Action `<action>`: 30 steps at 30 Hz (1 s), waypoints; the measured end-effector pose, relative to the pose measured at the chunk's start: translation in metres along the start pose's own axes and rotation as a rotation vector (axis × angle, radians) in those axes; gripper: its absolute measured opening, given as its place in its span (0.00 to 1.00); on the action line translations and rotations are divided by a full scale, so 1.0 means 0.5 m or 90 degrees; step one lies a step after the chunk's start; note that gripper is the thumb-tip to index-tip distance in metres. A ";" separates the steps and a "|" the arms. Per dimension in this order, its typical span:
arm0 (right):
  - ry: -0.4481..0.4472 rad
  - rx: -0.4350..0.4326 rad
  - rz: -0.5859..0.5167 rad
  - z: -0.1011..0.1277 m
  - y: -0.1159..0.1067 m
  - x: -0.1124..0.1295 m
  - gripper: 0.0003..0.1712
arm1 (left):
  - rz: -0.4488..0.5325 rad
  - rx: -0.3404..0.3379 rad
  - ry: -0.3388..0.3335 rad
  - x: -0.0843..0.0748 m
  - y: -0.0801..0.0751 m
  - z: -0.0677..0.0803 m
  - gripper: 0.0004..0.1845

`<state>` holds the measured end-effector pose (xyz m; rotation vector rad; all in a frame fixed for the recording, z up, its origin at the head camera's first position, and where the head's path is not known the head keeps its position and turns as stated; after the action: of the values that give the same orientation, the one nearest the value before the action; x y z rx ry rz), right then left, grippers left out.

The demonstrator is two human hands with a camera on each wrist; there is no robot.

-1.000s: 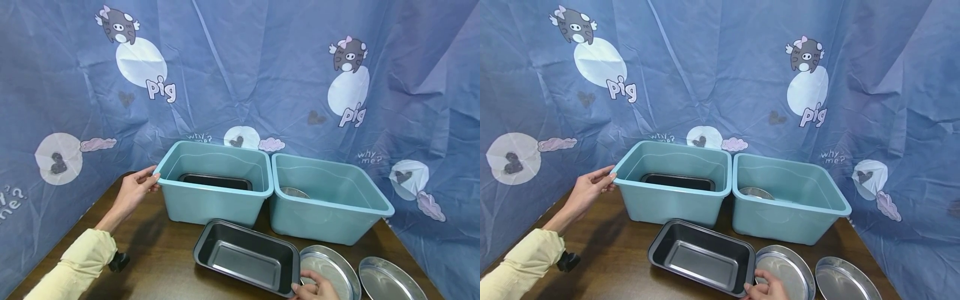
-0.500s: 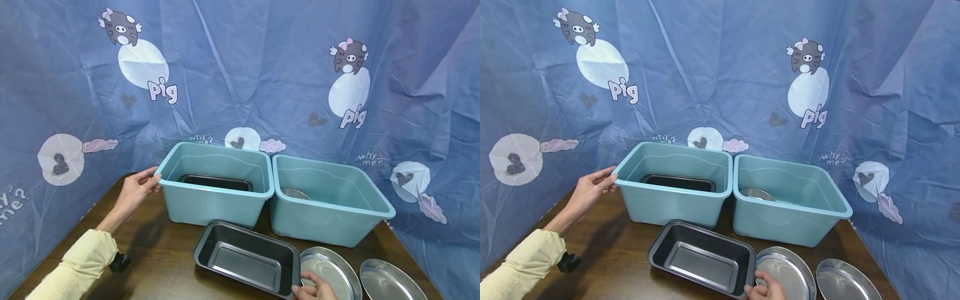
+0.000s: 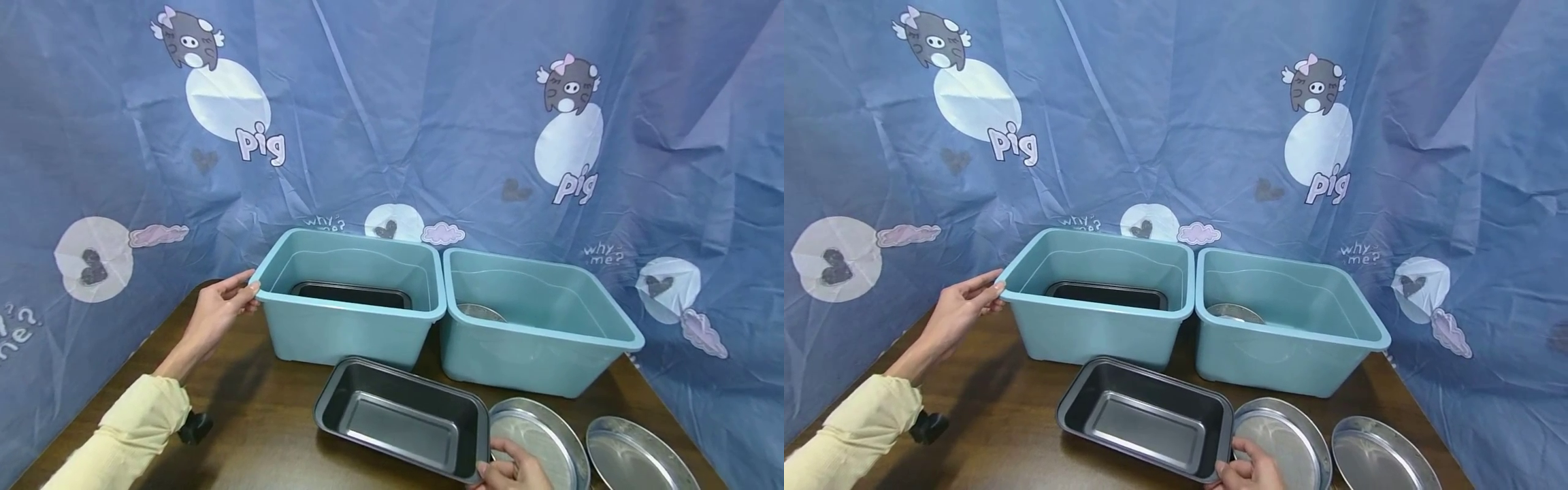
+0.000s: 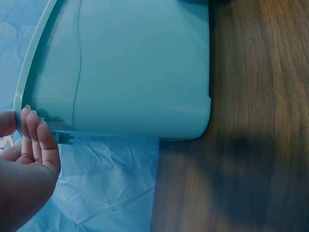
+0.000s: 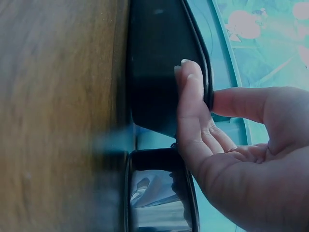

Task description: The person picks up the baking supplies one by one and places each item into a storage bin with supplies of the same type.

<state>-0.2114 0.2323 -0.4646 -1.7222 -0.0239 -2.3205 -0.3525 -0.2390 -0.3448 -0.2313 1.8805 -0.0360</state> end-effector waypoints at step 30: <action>-0.146 -0.264 -0.061 0.040 -0.037 0.062 0.30 | 0.002 -0.002 -0.002 0.003 -0.002 -0.001 0.28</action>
<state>-0.2048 0.2474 -0.4270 -2.2207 0.3654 -2.2994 -0.3536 -0.2404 -0.3460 -0.2302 1.8784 -0.0307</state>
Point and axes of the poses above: each hand's wrist, its own z-axis away from the middle knuckle, its own y-axis out of the palm, x = y × z, the point moved 7 cm from there along -z, towards the middle knuckle, and after that the axes turned 3 degrees about y, right-handed, at the moved point
